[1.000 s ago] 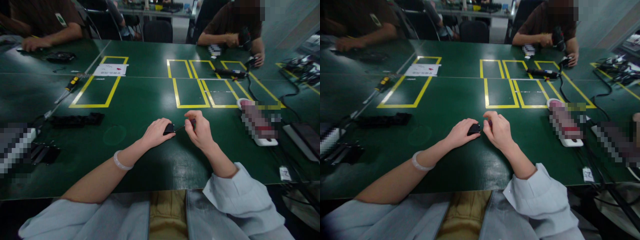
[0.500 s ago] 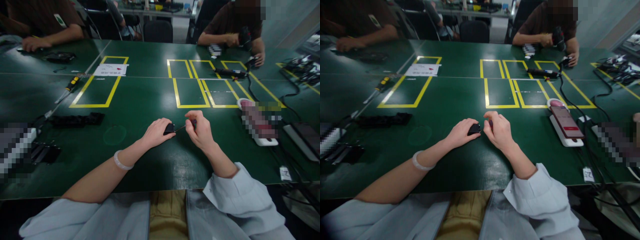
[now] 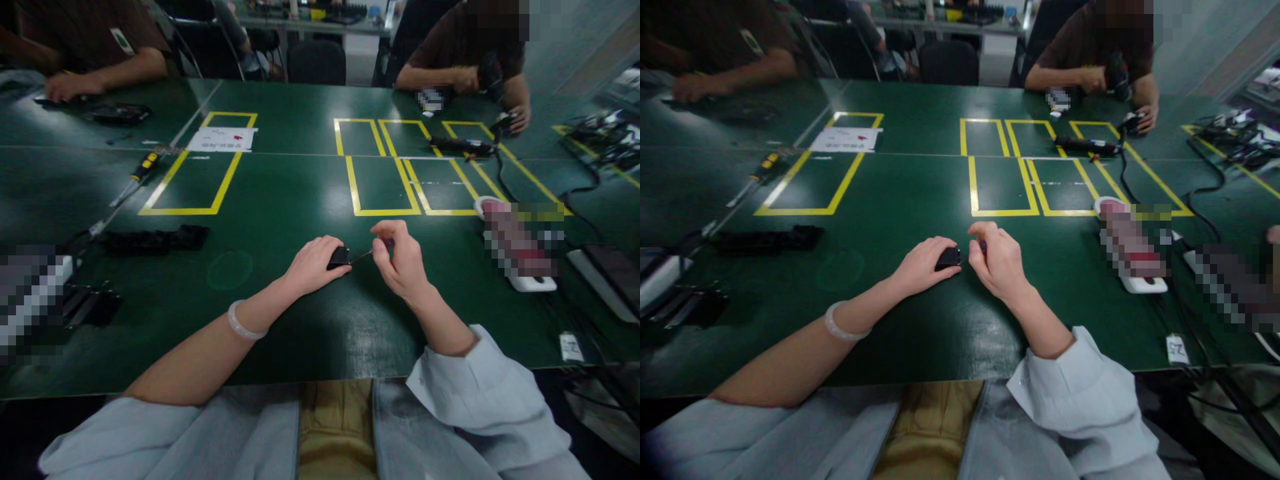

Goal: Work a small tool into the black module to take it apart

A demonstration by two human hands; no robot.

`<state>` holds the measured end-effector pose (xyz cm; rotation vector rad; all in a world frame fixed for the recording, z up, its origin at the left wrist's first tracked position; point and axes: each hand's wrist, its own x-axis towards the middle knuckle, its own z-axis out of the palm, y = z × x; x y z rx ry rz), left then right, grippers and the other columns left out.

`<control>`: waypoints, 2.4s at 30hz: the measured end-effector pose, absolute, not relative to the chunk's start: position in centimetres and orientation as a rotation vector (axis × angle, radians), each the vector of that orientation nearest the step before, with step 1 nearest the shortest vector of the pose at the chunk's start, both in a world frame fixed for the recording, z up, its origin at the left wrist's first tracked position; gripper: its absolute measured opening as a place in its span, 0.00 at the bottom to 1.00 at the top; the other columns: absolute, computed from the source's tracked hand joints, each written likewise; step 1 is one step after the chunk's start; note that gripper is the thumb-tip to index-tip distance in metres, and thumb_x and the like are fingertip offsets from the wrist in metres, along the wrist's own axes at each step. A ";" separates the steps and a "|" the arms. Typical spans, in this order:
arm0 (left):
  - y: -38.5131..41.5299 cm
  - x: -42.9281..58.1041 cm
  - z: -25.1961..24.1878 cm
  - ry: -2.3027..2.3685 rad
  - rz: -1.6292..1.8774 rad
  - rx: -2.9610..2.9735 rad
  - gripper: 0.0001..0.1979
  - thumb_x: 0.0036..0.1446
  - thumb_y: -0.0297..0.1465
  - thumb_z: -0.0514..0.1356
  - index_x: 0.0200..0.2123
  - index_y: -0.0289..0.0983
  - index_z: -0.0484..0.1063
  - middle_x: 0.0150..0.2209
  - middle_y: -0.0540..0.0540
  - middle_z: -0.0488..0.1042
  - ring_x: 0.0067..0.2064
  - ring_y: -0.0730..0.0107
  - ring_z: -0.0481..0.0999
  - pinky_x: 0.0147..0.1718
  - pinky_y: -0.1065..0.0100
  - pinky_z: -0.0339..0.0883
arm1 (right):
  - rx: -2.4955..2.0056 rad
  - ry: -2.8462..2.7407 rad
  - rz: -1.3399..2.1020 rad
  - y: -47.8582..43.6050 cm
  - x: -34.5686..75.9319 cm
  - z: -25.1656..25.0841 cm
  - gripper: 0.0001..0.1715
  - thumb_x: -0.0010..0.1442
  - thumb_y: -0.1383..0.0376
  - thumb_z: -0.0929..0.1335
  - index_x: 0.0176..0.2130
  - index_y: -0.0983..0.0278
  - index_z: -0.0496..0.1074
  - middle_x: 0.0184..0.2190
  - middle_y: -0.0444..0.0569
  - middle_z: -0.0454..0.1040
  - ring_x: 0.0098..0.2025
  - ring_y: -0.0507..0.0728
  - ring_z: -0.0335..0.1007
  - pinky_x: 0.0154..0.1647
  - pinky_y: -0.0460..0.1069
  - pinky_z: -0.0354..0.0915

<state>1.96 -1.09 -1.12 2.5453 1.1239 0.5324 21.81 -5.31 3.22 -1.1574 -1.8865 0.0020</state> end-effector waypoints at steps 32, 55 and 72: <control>-1.0 2.0 -1.1 1.129 0.527 2.562 0.21 0.57 0.46 0.59 0.48 0.39 0.65 0.47 0.43 0.71 0.47 0.57 0.71 0.46 0.58 0.64 | -1.181 -1.885 0.002 -5.3 22.0 3.3 0.06 0.62 0.64 0.63 0.42 0.60 0.64 0.30 0.44 0.69 0.29 0.53 0.66 0.33 0.49 0.63; -1.6 2.5 -0.5 1.220 0.520 2.547 0.18 0.58 0.44 0.57 0.46 0.39 0.66 0.46 0.44 0.72 0.46 0.57 0.70 0.46 0.57 0.64 | -1.099 -1.948 -0.046 -5.3 22.0 3.2 0.07 0.63 0.67 0.61 0.42 0.60 0.65 0.32 0.46 0.73 0.29 0.52 0.67 0.33 0.50 0.64; -1.7 2.3 -0.5 1.203 0.532 2.561 0.18 0.59 0.45 0.55 0.46 0.38 0.66 0.47 0.43 0.72 0.47 0.57 0.70 0.46 0.57 0.64 | -1.233 -1.717 0.094 -3.4 22.4 2.6 0.05 0.65 0.61 0.61 0.40 0.60 0.62 0.31 0.43 0.70 0.30 0.51 0.69 0.34 0.48 0.65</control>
